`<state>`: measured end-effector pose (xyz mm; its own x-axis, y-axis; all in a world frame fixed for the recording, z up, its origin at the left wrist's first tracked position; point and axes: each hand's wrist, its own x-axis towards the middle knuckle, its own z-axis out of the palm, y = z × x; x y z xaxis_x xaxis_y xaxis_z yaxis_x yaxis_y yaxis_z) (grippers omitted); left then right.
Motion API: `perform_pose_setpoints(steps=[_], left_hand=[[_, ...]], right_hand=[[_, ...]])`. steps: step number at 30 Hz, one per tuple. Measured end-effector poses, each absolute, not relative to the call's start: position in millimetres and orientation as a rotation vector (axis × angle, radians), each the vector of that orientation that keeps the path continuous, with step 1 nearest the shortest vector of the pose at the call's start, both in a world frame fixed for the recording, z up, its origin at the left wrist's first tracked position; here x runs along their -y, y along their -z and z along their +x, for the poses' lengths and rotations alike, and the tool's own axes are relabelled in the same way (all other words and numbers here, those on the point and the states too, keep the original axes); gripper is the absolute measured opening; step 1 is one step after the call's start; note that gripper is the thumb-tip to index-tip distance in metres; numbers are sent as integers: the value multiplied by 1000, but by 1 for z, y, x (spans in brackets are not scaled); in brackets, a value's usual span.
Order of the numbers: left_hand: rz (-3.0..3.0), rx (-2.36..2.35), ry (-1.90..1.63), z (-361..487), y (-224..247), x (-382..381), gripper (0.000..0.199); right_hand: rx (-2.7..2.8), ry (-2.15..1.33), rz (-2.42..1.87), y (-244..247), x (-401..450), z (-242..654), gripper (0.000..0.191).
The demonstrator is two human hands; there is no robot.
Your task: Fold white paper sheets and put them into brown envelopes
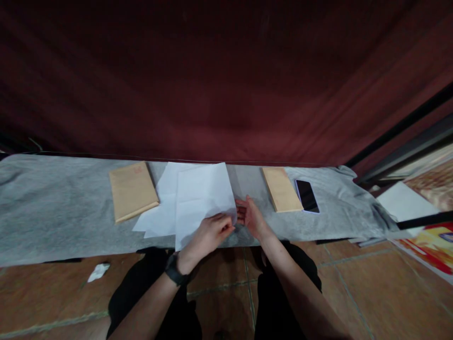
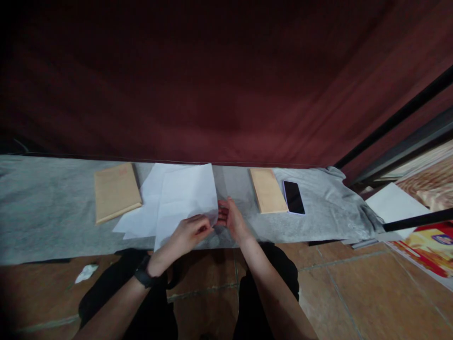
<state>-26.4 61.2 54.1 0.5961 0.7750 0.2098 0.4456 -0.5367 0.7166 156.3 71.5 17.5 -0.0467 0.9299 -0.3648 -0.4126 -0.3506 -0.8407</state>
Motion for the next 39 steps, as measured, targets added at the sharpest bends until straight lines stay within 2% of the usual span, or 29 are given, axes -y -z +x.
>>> perform_pose_setpoints(steps=[3, 5, 9, 13, 15, 18, 22, 28, 34, 39], left_hand=[[2474, -821, -568, -2, -57, -51, 23], [2531, -800, -615, 2, -58, -53, 24], [2399, -1252, -904, -15, -52, -78, 28], [2427, -1510, -736, -36, -31, -106, 24], [2488, -1483, -649, -39, -21, -112, 28], [2618, -1400, -553, -34, -11, -113, 34], [2753, -1404, -464, -32, -12, -110, 35], [2793, -1484, -371, -45, -22, -106, 38], [2728, -1541, -329, -59, -23, -98, 44], [2608, -1679, -304, -69, -21, -94, 46]], right_hand=[[666, -1533, -1249, -19, -71, 179, 49], [749, -1390, -1353, -17, -73, 197, 45], [900, -963, -1580, -9, -80, 236, 30], [975, -751, -1664, -2, -76, 259, 35], [1050, -788, -1689, 1, -71, 264, 39], [1121, -915, -1705, 3, -66, 268, 33], [1110, -831, -1721, 0, -66, 277, 27], [1163, -775, -1699, 0, -65, 272, 33], [1299, -815, -1692, 7, -67, 265, 18], [1258, -726, -1728, 10, -67, 275, 17]])
